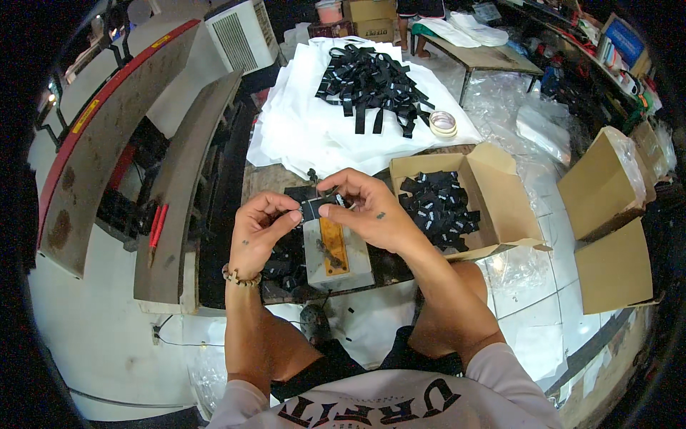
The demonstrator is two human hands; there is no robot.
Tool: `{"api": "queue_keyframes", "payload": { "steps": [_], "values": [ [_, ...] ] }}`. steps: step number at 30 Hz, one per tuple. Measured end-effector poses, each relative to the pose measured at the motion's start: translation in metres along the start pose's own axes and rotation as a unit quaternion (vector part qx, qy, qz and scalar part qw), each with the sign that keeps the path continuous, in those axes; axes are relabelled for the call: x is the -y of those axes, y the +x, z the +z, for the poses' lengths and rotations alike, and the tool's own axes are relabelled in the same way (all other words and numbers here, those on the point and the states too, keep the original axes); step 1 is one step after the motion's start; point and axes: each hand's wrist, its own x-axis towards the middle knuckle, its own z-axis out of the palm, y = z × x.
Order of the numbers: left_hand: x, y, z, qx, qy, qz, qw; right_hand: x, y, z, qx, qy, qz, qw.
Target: The person assembles plastic clips and tags onto black straps by hand, taking components from boxes and placing them together on a small workstation fixture.
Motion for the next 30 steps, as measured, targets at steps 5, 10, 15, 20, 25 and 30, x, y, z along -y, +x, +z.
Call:
{"api": "queue_keyframes", "payload": {
  "steps": [5,10,15,20,25,30],
  "values": [
    [0.002,0.002,0.002,-0.019,0.008,-0.015,1.0,-0.004,0.002,0.0,-0.009,0.033,0.003,0.999],
    [0.002,0.002,0.003,-0.022,0.006,-0.012,1.0,-0.008,0.003,-0.002,-0.01,0.038,-0.047,0.998],
    [-0.001,0.0,0.002,-0.012,0.032,-0.011,0.999,0.002,0.001,-0.006,0.004,0.013,-0.003,1.0],
    [0.003,0.001,0.003,-0.027,0.026,0.002,0.999,0.002,0.001,-0.003,-0.007,-0.007,0.026,1.0],
    [0.008,0.002,0.003,-0.025,0.037,0.0,0.999,-0.005,0.002,-0.002,-0.018,-0.023,0.024,0.999],
    [0.01,0.003,0.003,-0.024,0.041,-0.005,0.999,-0.001,0.001,-0.001,-0.023,-0.039,0.023,0.999]
  ]
}}
